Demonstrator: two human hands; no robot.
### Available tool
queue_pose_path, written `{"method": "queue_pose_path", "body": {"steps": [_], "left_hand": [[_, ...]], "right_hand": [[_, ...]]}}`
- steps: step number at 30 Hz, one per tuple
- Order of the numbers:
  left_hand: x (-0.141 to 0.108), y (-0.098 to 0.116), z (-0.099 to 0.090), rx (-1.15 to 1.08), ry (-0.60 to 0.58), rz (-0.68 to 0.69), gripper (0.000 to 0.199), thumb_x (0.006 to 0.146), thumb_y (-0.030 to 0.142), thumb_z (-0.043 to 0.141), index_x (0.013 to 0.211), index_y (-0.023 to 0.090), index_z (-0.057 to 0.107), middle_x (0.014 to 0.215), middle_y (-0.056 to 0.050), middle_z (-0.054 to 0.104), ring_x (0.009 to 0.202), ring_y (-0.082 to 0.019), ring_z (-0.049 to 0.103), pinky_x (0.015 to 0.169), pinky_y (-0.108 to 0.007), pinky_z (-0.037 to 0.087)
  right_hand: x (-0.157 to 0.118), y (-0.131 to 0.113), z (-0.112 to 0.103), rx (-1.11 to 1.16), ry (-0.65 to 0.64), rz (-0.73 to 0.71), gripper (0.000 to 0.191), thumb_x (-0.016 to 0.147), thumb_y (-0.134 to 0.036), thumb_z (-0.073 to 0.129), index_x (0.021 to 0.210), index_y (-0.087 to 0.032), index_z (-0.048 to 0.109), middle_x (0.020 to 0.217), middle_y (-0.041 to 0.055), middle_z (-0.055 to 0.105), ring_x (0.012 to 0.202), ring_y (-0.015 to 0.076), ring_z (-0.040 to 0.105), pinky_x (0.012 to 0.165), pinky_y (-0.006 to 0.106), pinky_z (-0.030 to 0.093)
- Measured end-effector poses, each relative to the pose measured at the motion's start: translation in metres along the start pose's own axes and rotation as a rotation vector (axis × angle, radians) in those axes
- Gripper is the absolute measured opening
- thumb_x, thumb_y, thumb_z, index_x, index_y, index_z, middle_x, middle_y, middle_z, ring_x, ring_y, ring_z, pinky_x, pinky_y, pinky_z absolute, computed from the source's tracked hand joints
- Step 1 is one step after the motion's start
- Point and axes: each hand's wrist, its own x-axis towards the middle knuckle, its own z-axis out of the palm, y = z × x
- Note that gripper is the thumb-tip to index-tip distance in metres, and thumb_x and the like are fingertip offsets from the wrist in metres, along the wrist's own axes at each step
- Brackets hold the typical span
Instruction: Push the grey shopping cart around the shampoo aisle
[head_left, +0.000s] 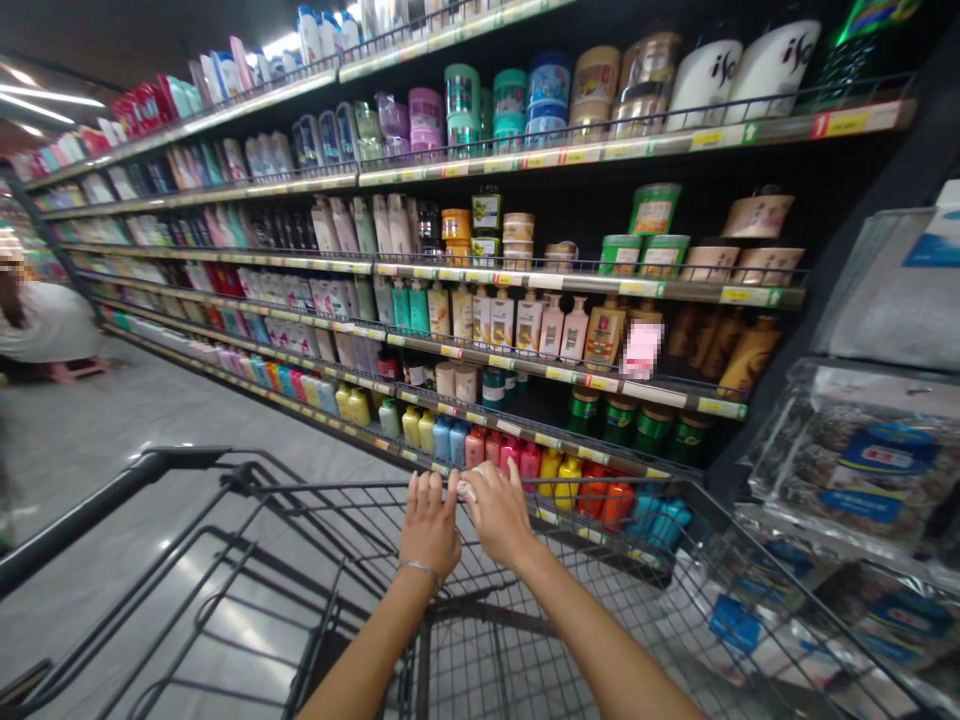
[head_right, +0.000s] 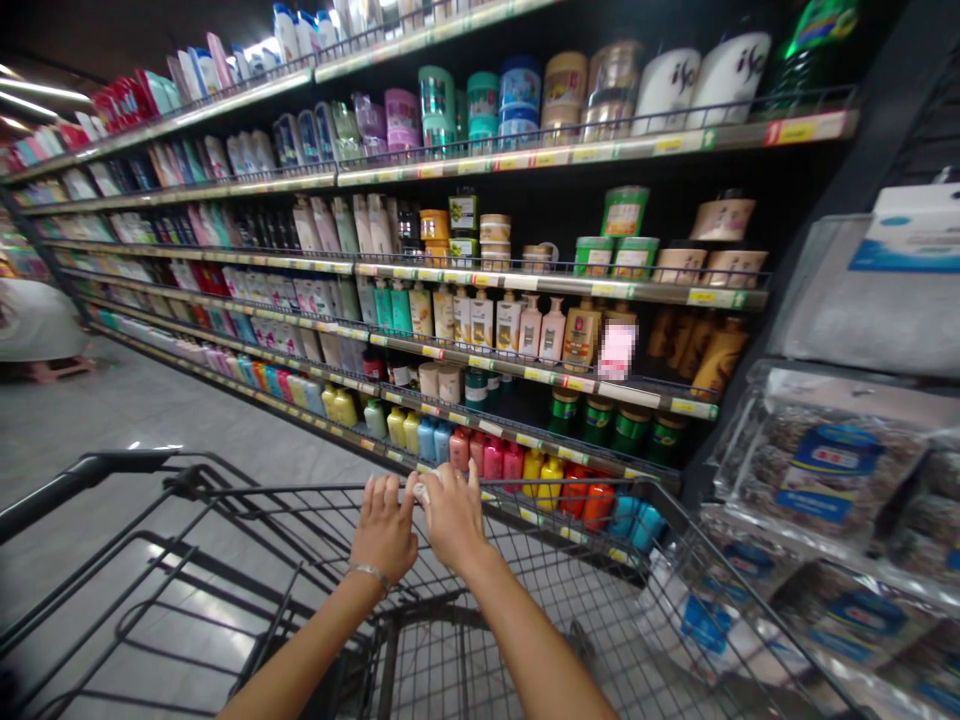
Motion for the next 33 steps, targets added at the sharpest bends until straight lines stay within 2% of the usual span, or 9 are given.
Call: {"method": "queue_pose_path", "body": {"steps": [6,10,14,20,24,27,29,31,33], "left_hand": [[0.0,-0.003,-0.004,0.022,-0.019,0.019,0.076,0.062,0.016,0.056,0.136,0.012,0.041,0.127,-0.015,0.049,0.127,-0.033,0.038,0.114,-0.05,0.022],[0.001,0.0,-0.007,0.029,-0.02,0.008,0.076,0.062,0.016,0.055,0.136,0.011,0.041,0.127,-0.016,0.049,0.127,-0.033,0.037,0.113,-0.051,0.022],[0.004,0.006,-0.01,0.04,-0.019,-0.017,0.072,0.062,0.017,0.055,0.132,0.007,0.044,0.124,-0.017,0.049,0.126,-0.034,0.037,0.114,-0.052,0.021],[0.006,0.012,-0.013,0.057,-0.015,-0.041,0.069,0.062,0.018,0.054,0.129,0.005,0.047,0.121,-0.017,0.049,0.125,-0.034,0.038,0.114,-0.052,0.021],[0.005,0.011,-0.014,0.06,-0.017,-0.032,0.069,0.061,0.017,0.055,0.129,0.006,0.047,0.121,-0.017,0.05,0.124,-0.034,0.039,0.114,-0.052,0.021],[0.005,0.01,-0.015,0.059,-0.02,-0.028,0.07,0.061,0.017,0.055,0.13,0.006,0.047,0.121,-0.017,0.051,0.124,-0.034,0.039,0.114,-0.052,0.021],[0.004,0.01,-0.014,0.051,-0.025,-0.022,0.07,0.061,0.019,0.055,0.13,0.006,0.047,0.122,-0.017,0.051,0.124,-0.035,0.039,0.114,-0.052,0.021],[0.004,0.01,-0.013,0.039,-0.029,-0.02,0.071,0.061,0.019,0.056,0.131,0.007,0.046,0.123,-0.018,0.051,0.124,-0.035,0.039,0.114,-0.052,0.021],[0.004,0.01,-0.012,0.026,-0.03,-0.026,0.072,0.062,0.019,0.055,0.132,0.008,0.045,0.124,-0.018,0.05,0.125,-0.035,0.038,0.113,-0.053,0.02]], "right_hand": [[-0.013,0.033,-0.01,0.02,0.06,-0.1,0.043,0.073,0.002,0.045,0.104,-0.024,0.061,0.1,0.0036,0.063,0.098,0.0196,0.057,0.11,0.053,0.02],[-0.022,0.059,-0.019,0.052,0.112,-0.033,0.046,0.069,0.003,0.042,0.1,-0.023,0.063,0.094,0.0035,0.062,0.095,0.02,0.056,0.107,0.052,0.025],[-0.029,0.072,-0.024,0.105,0.177,0.032,0.041,0.07,0.001,0.041,0.095,-0.021,0.065,0.091,0.0058,0.059,0.092,0.0215,0.051,0.097,0.045,0.035],[-0.028,0.068,-0.017,0.171,0.248,0.092,0.032,0.071,-0.003,0.042,0.087,-0.018,0.065,0.087,0.0075,0.056,0.09,0.0232,0.049,0.083,0.036,0.039],[-0.024,0.063,-0.015,0.257,0.277,0.093,0.024,0.074,-0.008,0.043,0.082,-0.02,0.062,0.085,0.0048,0.057,0.085,0.0201,0.051,0.078,0.032,0.04],[-0.022,0.053,-0.017,0.332,0.309,0.088,0.021,0.074,-0.01,0.042,0.082,-0.02,0.059,0.084,0.0032,0.057,0.08,0.0172,0.054,0.074,0.028,0.043],[-0.024,0.043,-0.018,0.398,0.363,0.097,0.022,0.074,-0.011,0.04,0.082,-0.02,0.058,0.086,0.004,0.059,0.083,0.0168,0.056,0.076,0.028,0.045],[-0.029,0.032,-0.016,0.545,0.416,0.155,0.023,0.073,-0.012,0.041,0.082,-0.021,0.06,0.09,0.0048,0.061,0.089,0.0177,0.057,0.083,0.031,0.045],[-0.037,0.024,-0.009,0.818,0.396,0.368,0.025,0.067,-0.014,0.045,0.082,-0.022,0.064,0.093,0.0042,0.064,0.092,0.0184,0.058,0.083,0.03,0.046]]}}
